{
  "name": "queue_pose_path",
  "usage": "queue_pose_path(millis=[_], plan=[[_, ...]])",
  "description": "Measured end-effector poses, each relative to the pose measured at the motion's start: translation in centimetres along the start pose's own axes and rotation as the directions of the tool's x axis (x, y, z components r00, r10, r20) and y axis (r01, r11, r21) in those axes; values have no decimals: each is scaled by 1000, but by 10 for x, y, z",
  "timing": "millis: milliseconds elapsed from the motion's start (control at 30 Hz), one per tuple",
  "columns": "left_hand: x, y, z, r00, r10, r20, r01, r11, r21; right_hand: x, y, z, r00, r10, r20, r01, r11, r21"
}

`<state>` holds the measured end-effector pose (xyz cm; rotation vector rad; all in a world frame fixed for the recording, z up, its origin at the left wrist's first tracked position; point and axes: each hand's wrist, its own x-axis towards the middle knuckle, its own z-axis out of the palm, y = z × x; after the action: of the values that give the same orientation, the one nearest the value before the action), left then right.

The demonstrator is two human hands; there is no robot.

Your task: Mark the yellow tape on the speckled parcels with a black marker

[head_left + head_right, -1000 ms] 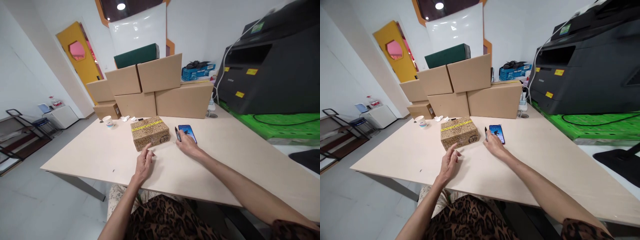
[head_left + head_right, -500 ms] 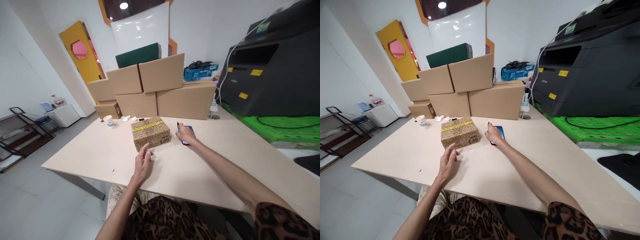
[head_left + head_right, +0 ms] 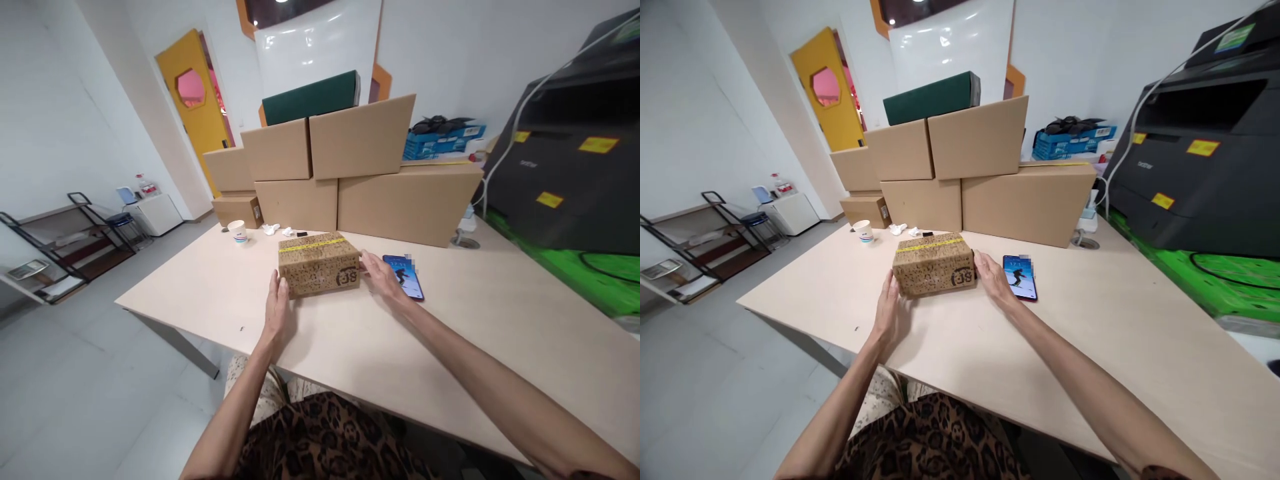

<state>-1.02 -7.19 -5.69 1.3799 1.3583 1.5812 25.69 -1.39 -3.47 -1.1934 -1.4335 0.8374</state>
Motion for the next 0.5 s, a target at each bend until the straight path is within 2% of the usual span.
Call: queue_pose_path(millis=[67, 133, 200, 300, 367, 400, 433, 500], plan=[[-2, 18, -4, 999, -1, -44, 0, 999, -34, -5, -15, -3, 999, -15, -45, 18, 996, 84], [-1, 37, -10, 994, 79, -78, -86, 993, -81, -6, -28, -7, 996, -53, -77, 65, 985, 160], [4, 50, -15, 988, 124, -88, -135, 982, -132, -4, -33, -8, 996, -78, -50, 88, 966, 245], [14, 52, -19, 991, 106, -77, -118, 978, -174, 2, -22, -3, 999, -20, 44, 5, 948, 319], [17, 44, -19, 996, 66, -64, -74, 987, -142, 7, -8, 4, 995, 42, 92, -63, 971, 231], [18, 38, -18, 998, 47, -50, -53, 992, -116, 9, -1, 8, 993, 50, 108, -62, 991, 119], [18, 32, -18, 999, 37, -31, -40, 996, -85, 11, 6, 11, 991, 30, 127, -26, 999, -28], [17, 21, -16, 998, 55, -9, -56, 998, -17, 14, 17, 17, 981, -19, 194, 78, 949, -305]])
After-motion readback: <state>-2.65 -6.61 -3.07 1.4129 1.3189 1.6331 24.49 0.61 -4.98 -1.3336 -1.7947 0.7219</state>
